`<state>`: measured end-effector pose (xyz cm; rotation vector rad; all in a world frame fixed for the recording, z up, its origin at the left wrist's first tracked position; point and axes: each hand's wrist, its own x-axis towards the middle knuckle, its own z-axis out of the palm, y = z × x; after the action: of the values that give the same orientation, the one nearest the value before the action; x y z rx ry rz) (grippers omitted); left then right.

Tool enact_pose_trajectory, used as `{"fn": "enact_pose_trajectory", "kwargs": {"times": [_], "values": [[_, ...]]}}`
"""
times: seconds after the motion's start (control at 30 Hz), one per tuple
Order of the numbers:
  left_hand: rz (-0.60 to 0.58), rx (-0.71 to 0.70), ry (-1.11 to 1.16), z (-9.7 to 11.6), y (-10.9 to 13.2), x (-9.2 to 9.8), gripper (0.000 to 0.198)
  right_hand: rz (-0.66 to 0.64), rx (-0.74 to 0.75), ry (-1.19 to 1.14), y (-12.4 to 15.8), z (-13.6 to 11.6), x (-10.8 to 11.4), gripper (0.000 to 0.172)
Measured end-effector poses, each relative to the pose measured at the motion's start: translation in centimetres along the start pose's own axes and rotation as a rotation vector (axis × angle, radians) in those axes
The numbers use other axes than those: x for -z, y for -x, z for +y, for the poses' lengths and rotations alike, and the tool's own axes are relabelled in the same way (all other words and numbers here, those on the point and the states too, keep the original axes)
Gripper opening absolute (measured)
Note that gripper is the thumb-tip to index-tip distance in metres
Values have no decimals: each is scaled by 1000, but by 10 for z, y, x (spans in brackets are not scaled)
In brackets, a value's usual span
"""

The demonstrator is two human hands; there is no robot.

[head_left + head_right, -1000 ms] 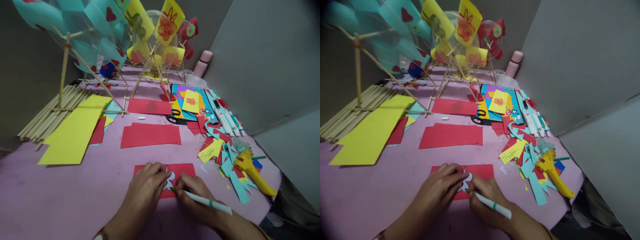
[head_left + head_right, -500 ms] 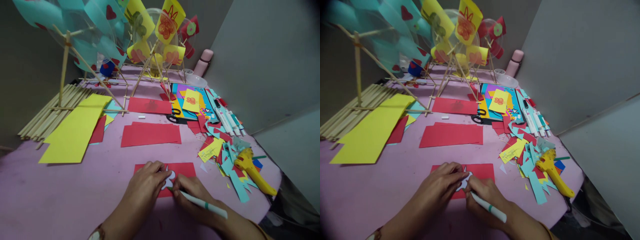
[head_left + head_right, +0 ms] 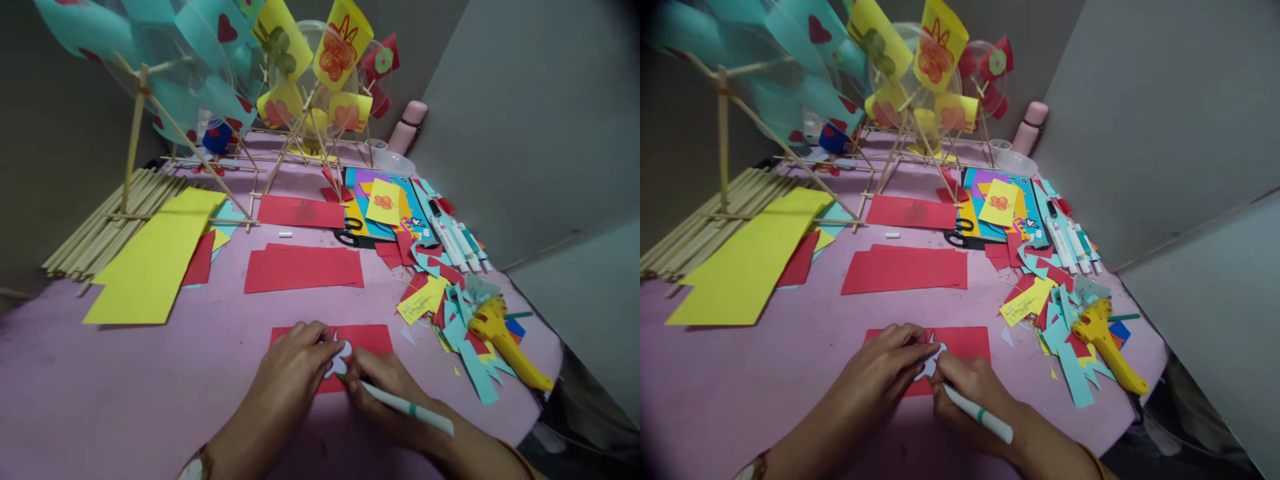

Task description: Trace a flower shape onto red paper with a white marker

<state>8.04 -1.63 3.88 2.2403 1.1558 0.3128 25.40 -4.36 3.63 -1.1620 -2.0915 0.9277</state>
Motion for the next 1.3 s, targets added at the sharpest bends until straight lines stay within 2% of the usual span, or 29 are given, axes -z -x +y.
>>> {"fn": "enact_pose_trajectory", "kwargs": {"times": [0.23, 0.4, 0.67, 0.77, 0.9, 1.0, 1.1, 1.3], "values": [[-14, -10, 8, 1, -1, 1, 21, -13, -67, -22, 0, -3, 1, 12], [39, -107, 86, -4, 3, 1, 19, -11, -89, -32, 1, -7, 2, 11], [26, -176, 86, -16, -1, -1, 14, -19, -243, -26, 1, -15, 0, 7], [26, -179, 55, -16, -1, 1, 15, 58, -325, -128, 3, -21, 0, 7], [9, -184, 45, -15, 0, 5, 19, 235, -426, -210, 10, -29, -9, 9], [-15, -172, 36, -13, 0, 10, 18, 334, -428, -211, 13, -30, -19, 10], [-45, -172, 40, -12, -1, 14, 18, 341, -386, -186, 15, -28, -26, 12], [-77, -156, 42, -11, -2, 17, 16, 260, -373, -116, 17, -25, -27, 11]]}}
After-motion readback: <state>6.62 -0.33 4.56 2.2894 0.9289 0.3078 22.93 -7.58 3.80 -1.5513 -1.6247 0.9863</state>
